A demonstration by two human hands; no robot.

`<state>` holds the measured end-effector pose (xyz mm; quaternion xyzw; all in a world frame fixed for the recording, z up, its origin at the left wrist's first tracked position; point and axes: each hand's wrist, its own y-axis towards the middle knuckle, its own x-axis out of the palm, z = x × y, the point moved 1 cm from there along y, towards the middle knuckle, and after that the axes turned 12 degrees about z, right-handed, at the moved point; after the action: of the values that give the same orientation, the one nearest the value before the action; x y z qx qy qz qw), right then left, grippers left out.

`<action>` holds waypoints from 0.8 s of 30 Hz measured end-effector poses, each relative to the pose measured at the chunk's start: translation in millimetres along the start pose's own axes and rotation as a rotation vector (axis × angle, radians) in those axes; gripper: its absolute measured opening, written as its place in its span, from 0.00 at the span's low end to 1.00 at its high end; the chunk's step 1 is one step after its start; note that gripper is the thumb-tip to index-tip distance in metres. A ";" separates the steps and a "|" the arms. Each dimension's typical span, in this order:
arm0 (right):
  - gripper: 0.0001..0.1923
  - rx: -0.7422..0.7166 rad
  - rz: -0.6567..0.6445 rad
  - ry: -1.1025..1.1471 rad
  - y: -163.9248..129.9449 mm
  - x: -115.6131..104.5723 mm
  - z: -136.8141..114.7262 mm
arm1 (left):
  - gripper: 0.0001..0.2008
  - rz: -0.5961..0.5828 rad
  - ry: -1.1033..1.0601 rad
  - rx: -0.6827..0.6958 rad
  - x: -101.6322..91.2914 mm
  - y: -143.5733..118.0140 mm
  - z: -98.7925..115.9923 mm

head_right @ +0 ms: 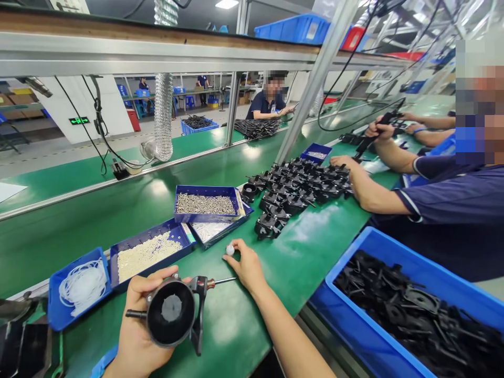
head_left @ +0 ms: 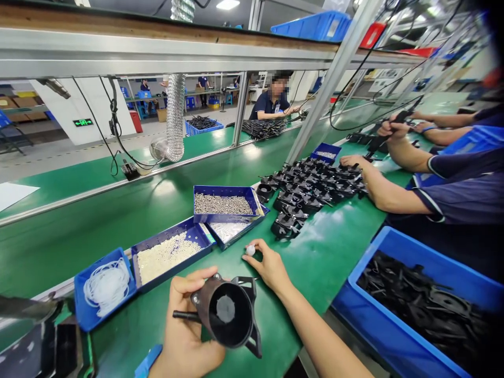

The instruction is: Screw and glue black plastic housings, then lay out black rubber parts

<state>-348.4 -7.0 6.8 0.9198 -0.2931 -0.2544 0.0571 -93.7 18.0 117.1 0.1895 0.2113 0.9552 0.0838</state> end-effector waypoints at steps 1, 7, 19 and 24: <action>0.15 -0.002 0.005 -0.013 0.3 0.5 -0.1 | 0.26 -0.012 -0.001 0.014 -0.4 -0.4 1.3; 0.20 -0.009 0.013 -0.091 2.5 -4.8 -6.9 | 0.31 -0.067 0.035 0.072 -5.6 -5.2 6.8; 0.40 -0.125 0.008 0.426 -116.3 -58.3 -103.0 | 0.28 -0.295 0.366 0.302 -19.4 -1.2 19.8; 0.36 0.025 -0.181 0.688 -138.9 -34.5 -128.3 | 0.22 -0.372 0.511 0.414 -22.4 3.3 27.6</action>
<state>-237.3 121.0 97.3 0.9745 -0.1773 0.0701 0.1187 -62.6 19.9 134.3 -0.0835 0.4449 0.8772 0.1603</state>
